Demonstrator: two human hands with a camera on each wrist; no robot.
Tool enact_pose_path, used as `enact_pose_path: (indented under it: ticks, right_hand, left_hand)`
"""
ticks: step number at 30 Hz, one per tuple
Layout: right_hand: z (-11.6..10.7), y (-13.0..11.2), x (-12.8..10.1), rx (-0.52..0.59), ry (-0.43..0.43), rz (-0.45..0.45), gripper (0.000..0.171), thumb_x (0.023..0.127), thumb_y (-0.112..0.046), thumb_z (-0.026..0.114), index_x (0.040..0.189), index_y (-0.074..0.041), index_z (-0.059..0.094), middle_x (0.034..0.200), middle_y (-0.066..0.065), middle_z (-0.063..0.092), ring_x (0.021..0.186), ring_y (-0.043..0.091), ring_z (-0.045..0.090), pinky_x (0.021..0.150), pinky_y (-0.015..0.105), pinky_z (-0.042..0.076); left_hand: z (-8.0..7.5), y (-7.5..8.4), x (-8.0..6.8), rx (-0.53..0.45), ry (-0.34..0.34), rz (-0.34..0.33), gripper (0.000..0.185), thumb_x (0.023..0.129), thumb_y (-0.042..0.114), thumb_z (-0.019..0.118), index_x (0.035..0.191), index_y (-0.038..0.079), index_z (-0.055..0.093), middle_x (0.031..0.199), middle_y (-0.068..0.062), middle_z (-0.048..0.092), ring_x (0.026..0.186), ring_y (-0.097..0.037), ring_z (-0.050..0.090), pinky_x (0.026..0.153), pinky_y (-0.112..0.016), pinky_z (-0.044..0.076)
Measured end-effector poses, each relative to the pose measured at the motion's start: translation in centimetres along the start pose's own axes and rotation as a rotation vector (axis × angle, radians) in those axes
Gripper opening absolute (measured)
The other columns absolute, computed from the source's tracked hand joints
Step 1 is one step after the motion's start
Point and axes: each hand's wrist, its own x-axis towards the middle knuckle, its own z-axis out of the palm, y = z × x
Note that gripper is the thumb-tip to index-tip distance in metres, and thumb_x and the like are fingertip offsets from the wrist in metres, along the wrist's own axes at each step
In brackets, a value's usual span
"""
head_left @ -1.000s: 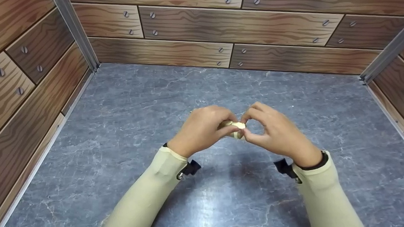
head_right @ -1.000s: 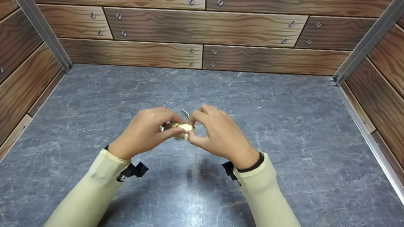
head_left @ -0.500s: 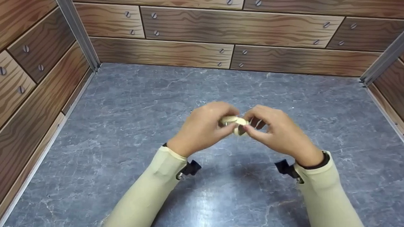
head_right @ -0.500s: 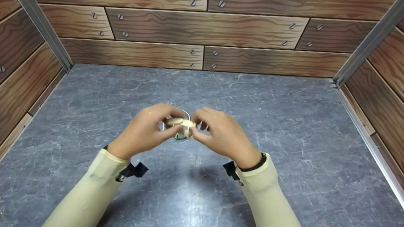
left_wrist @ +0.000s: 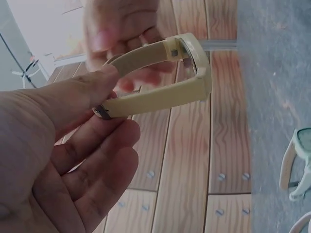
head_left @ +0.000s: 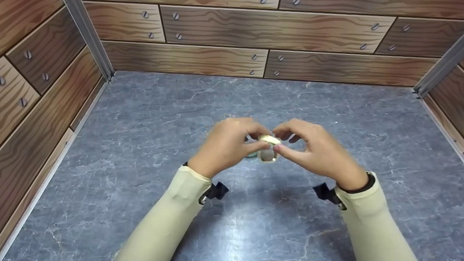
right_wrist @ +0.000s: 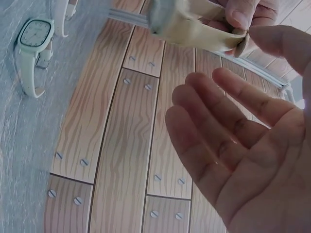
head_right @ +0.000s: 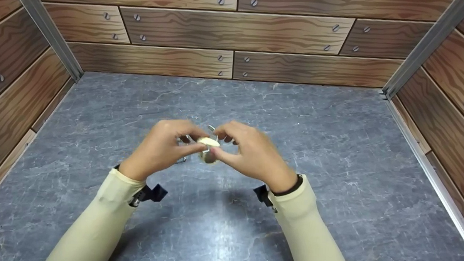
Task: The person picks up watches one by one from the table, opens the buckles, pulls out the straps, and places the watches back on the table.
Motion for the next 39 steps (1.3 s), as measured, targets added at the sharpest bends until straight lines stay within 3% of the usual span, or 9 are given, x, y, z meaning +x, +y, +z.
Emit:
enact_pose_path:
  ticks: [5, 12, 19, 39]
  right_hand:
    - [-0.04, -0.09, 0.03, 0.104, -0.05, 0.026, 0.019, 0.097, -0.026, 0.074, 0.114, -0.018, 0.074, 0.098, -0.011, 0.073, 0.083, 0.008, 0.069, 0.075, 0.03, 0.058]
    - [-0.29, -0.01, 0.1, 0.132, -0.05, 0.044, 0.011, 0.1, -0.023, 0.069, 0.108, -0.016, 0.074, 0.092, -0.006, 0.074, 0.081, 0.015, 0.071, 0.075, 0.028, 0.057]
    - [-0.02, 0.23, 0.19, 0.106, -0.055, -0.011, 0.009, 0.101, -0.021, 0.069, 0.109, -0.017, 0.072, 0.094, -0.006, 0.073, 0.08, 0.007, 0.068, 0.073, 0.028, 0.057]
    - [0.14, 0.01, 0.22, 0.109, -0.031, -0.01, 0.005, 0.101, -0.019, 0.07, 0.104, -0.017, 0.073, 0.096, -0.01, 0.071, 0.084, 0.007, 0.068, 0.076, 0.032, 0.059]
  left_hand:
    - [0.7, 0.5, 0.05, -0.047, -0.021, 0.049, 0.025, 0.094, 0.029, 0.075, 0.114, 0.015, 0.08, 0.103, 0.004, 0.077, 0.09, -0.007, 0.068, 0.081, -0.024, 0.055]
    - [0.56, 0.68, 0.09, -0.151, -0.039, -0.096, 0.029, 0.096, 0.02, 0.075, 0.123, 0.011, 0.071, 0.107, 0.002, 0.076, 0.096, -0.008, 0.069, 0.087, -0.026, 0.056]
    - [0.53, 0.64, 0.0, -0.073, -0.029, -0.11, 0.017, 0.094, 0.032, 0.077, 0.102, 0.017, 0.078, 0.094, 0.007, 0.076, 0.084, -0.004, 0.067, 0.077, -0.024, 0.054]
    - [0.74, 0.68, -0.02, -0.05, -0.014, -0.09, 0.015, 0.093, 0.033, 0.078, 0.102, 0.02, 0.077, 0.095, 0.01, 0.075, 0.086, -0.002, 0.067, 0.078, -0.024, 0.054]
